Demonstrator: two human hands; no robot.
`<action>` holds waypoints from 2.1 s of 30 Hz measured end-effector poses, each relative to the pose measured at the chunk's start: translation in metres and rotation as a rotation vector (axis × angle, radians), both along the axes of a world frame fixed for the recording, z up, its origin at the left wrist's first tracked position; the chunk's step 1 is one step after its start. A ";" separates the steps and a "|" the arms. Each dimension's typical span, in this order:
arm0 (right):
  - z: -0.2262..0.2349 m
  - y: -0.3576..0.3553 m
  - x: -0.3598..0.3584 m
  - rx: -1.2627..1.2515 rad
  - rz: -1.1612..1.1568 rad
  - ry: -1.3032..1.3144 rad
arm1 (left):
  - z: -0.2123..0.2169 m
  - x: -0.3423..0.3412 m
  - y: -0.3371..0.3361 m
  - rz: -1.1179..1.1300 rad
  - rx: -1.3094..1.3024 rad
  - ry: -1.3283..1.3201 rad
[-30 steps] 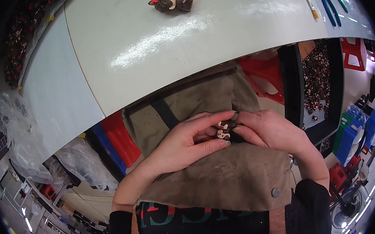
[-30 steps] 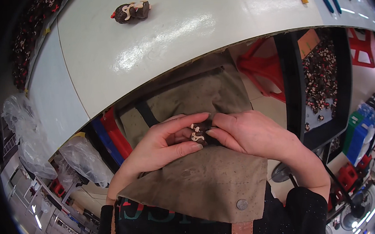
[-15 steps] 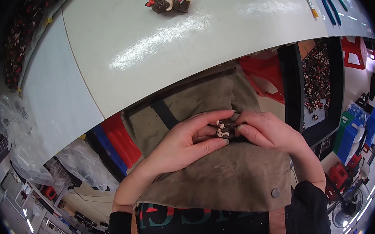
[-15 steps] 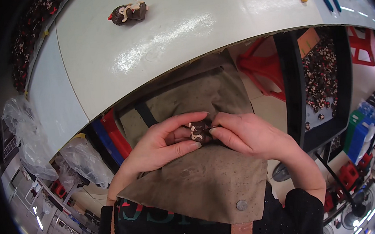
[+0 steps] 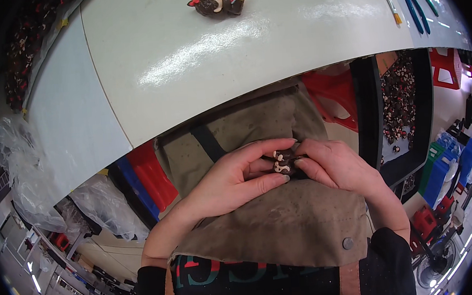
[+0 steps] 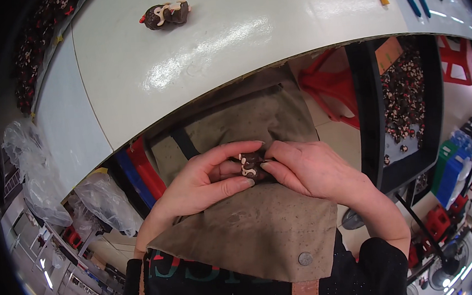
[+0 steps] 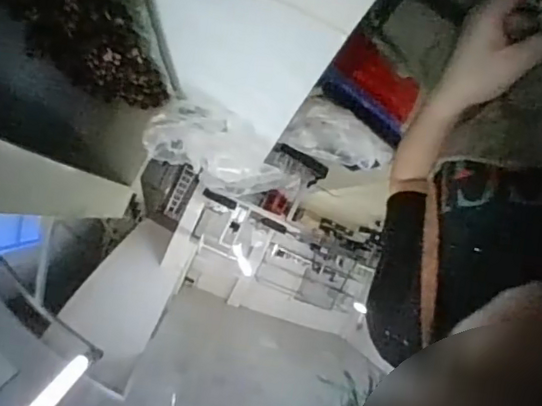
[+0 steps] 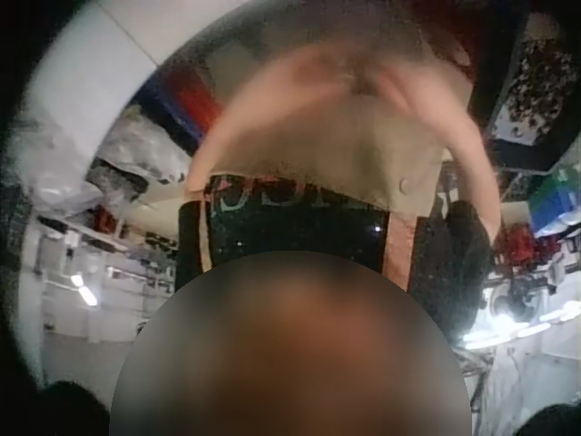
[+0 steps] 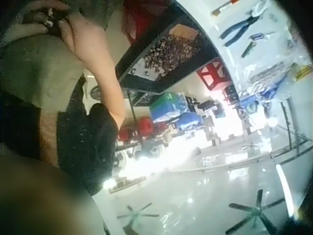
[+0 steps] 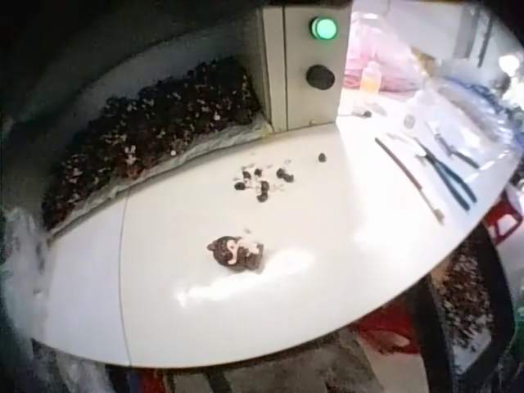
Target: Assembling small plastic toy figurines by attaching parts and applying glue.
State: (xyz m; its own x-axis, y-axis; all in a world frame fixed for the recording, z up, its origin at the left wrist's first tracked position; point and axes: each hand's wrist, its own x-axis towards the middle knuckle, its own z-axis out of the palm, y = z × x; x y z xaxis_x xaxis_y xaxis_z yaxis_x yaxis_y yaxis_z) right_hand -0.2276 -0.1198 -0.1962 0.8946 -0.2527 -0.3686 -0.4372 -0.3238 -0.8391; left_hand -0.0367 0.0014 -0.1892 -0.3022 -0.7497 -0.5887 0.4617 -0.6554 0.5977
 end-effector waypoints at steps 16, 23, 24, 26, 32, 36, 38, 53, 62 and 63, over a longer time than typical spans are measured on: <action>-0.001 0.001 0.001 0.043 0.023 0.071 | -0.003 -0.004 0.001 0.017 -0.010 -0.005; -0.002 -0.019 0.000 0.490 -0.041 0.031 | -0.002 -0.003 -0.009 0.005 -0.037 0.003; 0.002 -0.023 0.001 0.544 -0.041 0.048 | 0.000 -0.002 -0.009 -0.011 -0.035 -0.008; 0.018 -0.026 0.001 0.536 -0.074 0.036 | 0.004 -0.001 -0.008 -0.026 -0.072 -0.016; 0.095 -0.057 0.025 0.158 -0.254 -0.109 | 0.041 0.029 -0.012 0.008 -0.077 0.002; 0.134 -0.073 0.051 -0.426 -0.389 -0.308 | 0.051 0.032 0.002 0.014 -0.070 0.016; 0.141 -0.082 0.068 -0.612 -0.392 -0.313 | 0.055 0.032 0.006 0.033 -0.065 0.034; 0.100 -0.156 0.063 -1.165 -0.753 -0.288 | 0.046 0.008 -0.010 0.190 -0.039 -0.012; 0.088 -0.158 0.032 -1.025 -0.897 -0.002 | 0.050 -0.014 -0.012 0.166 0.001 -0.052; 0.088 -0.159 0.030 -1.007 -0.905 0.002 | 0.050 -0.017 -0.013 0.156 -0.006 -0.065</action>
State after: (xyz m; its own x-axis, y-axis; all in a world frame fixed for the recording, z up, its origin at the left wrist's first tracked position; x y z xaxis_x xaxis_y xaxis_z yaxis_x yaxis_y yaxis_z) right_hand -0.1974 -0.2784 -0.1083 0.2714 -0.9065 0.3233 -0.8236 -0.3925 -0.4094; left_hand -0.0538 -0.0112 -0.1388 -0.1437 -0.7881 -0.5985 0.5180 -0.5752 0.6331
